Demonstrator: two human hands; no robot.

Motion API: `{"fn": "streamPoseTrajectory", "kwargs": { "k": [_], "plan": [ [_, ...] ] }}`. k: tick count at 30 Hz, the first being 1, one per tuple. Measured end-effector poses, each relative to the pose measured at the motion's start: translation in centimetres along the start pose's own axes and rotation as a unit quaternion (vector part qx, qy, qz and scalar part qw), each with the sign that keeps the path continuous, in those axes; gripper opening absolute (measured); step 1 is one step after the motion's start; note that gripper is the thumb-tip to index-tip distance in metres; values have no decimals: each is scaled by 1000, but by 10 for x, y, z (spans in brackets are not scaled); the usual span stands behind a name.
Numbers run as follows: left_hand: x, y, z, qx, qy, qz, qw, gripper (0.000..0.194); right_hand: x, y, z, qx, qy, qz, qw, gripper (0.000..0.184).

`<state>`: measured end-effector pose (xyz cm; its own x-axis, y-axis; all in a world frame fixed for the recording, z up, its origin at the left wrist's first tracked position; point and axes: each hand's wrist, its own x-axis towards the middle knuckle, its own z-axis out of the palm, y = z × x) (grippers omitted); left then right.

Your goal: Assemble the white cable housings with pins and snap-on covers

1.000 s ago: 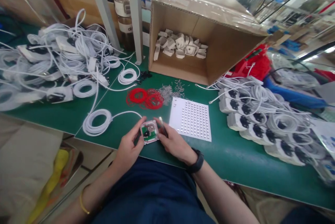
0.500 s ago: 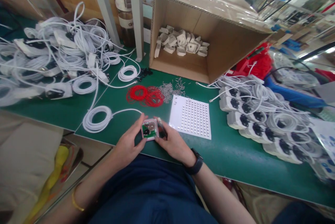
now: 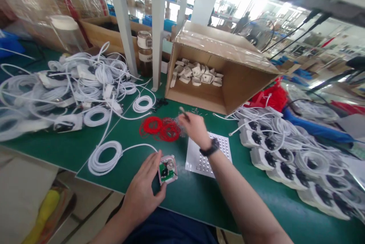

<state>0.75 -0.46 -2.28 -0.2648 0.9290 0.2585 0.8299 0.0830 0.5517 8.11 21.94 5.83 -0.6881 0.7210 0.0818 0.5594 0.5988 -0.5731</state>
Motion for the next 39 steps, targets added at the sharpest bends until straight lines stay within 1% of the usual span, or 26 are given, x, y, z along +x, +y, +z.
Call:
{"fn": "streamPoseTrajectory", "kwargs": {
  "k": [1,3,5,6,8,10,12,14,16,17,18,20,21,23,24,25,26,27,29,31,32,34,36,39],
  "plan": [
    [0,0,0,10,5,7,1000,81,25,-2,6,-19,4,-2,1000,17],
    [1,0,0,23,15,18,999,82,66,-4,21,-40,4,-4,999,17],
    [2,0,-1,29,23,23,999,82,93,-5,38,-51,3,-1,999,16],
    [2,0,-1,30,24,23,999,82,101,-5,45,-55,3,1,998,15],
    [3,1,-2,27,21,20,999,81,108,-4,55,-56,8,7,998,12],
    [3,1,-2,18,9,13,1000,81,106,-2,57,-50,14,12,999,12],
    [4,2,-2,4,-2,5,1000,80,96,0,50,-44,20,17,999,14],
    [5,2,-2,-7,-6,0,1000,80,77,2,37,-25,40,20,999,15],
    [5,3,-2,-13,-4,-3,1000,79,45,2,20,42,76,16,996,12],
    [6,4,-2,-16,-4,-4,1000,79,25,2,12,98,93,13,991,8],
    [6,5,-2,-17,-4,-4,1000,79,2,1,4,156,97,12,983,4],
    [6,6,-3,-18,-7,-4,1000,79,-45,-1,-5,244,71,40,966,8],
    [7,7,-4,-18,-10,-2,1000,78,-67,-2,-6,275,39,65,959,11],
    [8,7,-4,-15,-19,-1,1000,78,-104,-4,-1,327,-29,116,938,16],
    [8,7,-5,-14,-23,0,1000,78,-118,-5,4,351,-55,136,925,18],
    [8,8,-5,-13,-27,2,1000,78,-128,-7,10,371,-69,147,914,19],
    [9,7,-5,-12,-30,3,999,79,-136,-9,16,385,-68,150,908,18],
    [9,7,-4,-10,-33,5,999,79,-140,-12,23,387,-50,140,910,16],
    [10,7,-4,-8,-36,9,999,79,-143,-17,34,347,6,89,933,11],
    [10,7,-4,-6,-39,10,999,79,-142,-22,43,273,52,18,961,14],
    [10,7,-3,-6,-40,10,999,78,-141,-23,46,236,62,-14,970,17],
    [9,6,-3,-6,-42,8,999,78,-140,-22,52,175,63,-54,981,22],
    [9,6,-3,-8,-42,10,999,78,-139,-20,55,130,51,-78,987,21],
    [8,6,-4,-16,-37,21,999,80,-137,-17,52,77,11,-127,989,19]
  ]
}}
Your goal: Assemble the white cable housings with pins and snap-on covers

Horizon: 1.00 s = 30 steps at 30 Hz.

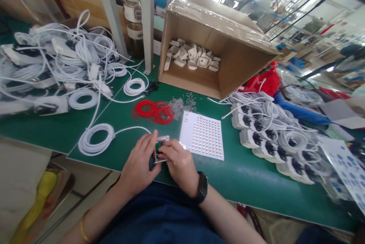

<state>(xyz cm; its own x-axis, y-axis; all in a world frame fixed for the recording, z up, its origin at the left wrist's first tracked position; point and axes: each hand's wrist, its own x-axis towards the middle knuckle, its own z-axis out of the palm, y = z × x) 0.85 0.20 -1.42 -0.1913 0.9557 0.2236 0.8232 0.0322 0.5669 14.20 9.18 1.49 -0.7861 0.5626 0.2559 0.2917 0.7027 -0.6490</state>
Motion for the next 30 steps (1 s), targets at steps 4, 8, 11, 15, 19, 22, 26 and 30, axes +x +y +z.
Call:
{"fn": "streamPoseTrajectory", "kwargs": {
  "k": [4,8,11,15,19,22,26,30],
  "plan": [
    [1,0,-1,-7,4,10,1000,80,3,-7,-12,-81,-80,-57,992,24],
    [2,-2,0,-6,1,14,1000,82,4,-15,-19,-195,-102,-100,970,23],
    [0,-3,1,-1,-1,14,1000,80,5,-12,-17,-249,-61,-140,956,25],
    [1,-2,1,7,9,16,1000,76,8,-4,-11,-265,-8,-123,956,24],
    [4,0,1,9,23,20,999,69,11,-8,-8,-270,-15,-70,960,20],
    [5,2,1,16,26,20,999,65,13,-14,-8,-264,-23,-31,964,21],
    [4,0,1,19,30,27,999,62,16,-18,-8,-258,-43,17,965,20],
    [4,-3,3,16,24,32,999,61,18,-18,-5,-204,-47,55,976,18]
  ]
}}
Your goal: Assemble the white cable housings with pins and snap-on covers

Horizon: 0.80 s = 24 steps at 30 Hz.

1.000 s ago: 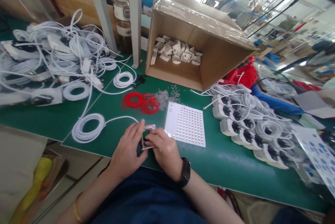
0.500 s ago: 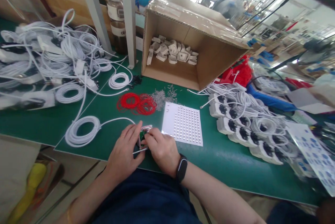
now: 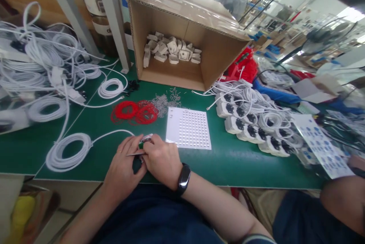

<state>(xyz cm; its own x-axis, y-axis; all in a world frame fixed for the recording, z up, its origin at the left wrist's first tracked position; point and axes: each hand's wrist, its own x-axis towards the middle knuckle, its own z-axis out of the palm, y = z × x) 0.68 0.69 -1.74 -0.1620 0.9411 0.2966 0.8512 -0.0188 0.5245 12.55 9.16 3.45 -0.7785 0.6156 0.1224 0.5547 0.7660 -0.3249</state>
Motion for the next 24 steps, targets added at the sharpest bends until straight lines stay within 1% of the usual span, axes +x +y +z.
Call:
{"fn": "streamPoseTrajectory", "kwargs": {
  "k": [2,3,4,5,6,7,8,9,11,13,14,15,16,18,20,22,24],
  "plan": [
    [1,-1,3,2,4,-8,1000,63,-3,7,-1,107,26,13,994,24],
    [1,-2,4,4,5,-17,1000,64,-6,14,-3,187,45,27,981,27],
    [2,-2,5,6,5,-30,1000,64,-10,23,-7,278,69,52,957,31],
    [3,-3,6,4,0,-45,999,63,-16,35,-11,366,100,88,921,36],
    [5,-2,6,-4,-8,-61,998,61,-22,49,-16,438,137,132,878,44],
    [7,-2,5,-19,-21,-80,996,61,-29,65,-21,488,177,181,836,53],
    [10,-2,3,-41,-38,-100,993,61,-36,82,-26,513,218,226,799,62],
    [13,-1,0,-69,-55,-120,989,62,-40,98,-30,526,248,263,770,69],
    [22,0,-7,-127,-87,-145,977,69,-44,125,-33,557,272,312,720,75],
    [33,0,-13,-166,-124,-136,969,72,-37,141,-29,601,278,342,667,75],
    [39,1,-16,-177,-146,-121,966,71,-31,145,-26,618,281,347,647,72],
    [46,2,-17,-184,-171,-105,962,69,-23,146,-21,623,283,344,642,67],
    [53,3,-19,-185,-199,-84,959,66,-14,146,-16,620,284,337,649,59],
    [66,5,-19,-176,-251,-35,951,63,1,143,-7,602,274,317,680,44],
    [76,7,-19,-152,-291,6,944,66,10,139,1,582,273,307,702,34],
    [82,10,-18,-129,-327,13,936,71,14,137,6,549,286,322,717,27],
    [86,12,-16,-114,-348,2,930,73,14,135,7,496,296,343,741,25]
  ]
}}
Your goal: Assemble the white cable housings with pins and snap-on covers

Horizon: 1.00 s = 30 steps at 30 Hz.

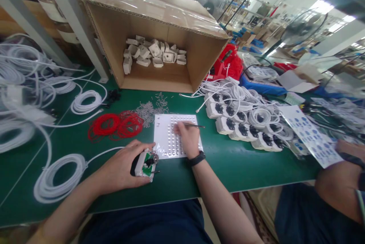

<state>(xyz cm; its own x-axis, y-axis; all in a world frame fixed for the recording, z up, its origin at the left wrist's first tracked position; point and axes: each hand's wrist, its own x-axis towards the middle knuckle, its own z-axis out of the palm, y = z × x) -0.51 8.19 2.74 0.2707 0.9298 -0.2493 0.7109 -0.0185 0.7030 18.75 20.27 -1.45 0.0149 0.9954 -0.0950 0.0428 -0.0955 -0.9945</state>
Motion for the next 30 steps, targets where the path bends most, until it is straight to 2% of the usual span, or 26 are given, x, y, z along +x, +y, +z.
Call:
{"fn": "streamPoseTrajectory", "kwargs": {
  "k": [5,14,22,24,27,30],
  "plan": [
    [3,1,2,9,2,-3,1000,70,-2,-2,-1,-67,14,-20,997,26],
    [0,1,4,5,28,-4,1000,68,2,5,-5,-5,-33,-6,999,30],
    [-2,1,4,-5,38,4,999,67,0,-3,-7,-8,-47,4,999,26],
    [-4,-2,8,-15,62,7,998,67,-2,-4,-7,-6,-47,-4,999,24],
    [-10,-5,20,-64,128,-26,989,63,-3,-1,-6,20,-38,-11,999,24],
    [-17,-3,34,-210,203,-60,954,60,-3,4,-6,44,-31,-9,999,28]
  ]
}}
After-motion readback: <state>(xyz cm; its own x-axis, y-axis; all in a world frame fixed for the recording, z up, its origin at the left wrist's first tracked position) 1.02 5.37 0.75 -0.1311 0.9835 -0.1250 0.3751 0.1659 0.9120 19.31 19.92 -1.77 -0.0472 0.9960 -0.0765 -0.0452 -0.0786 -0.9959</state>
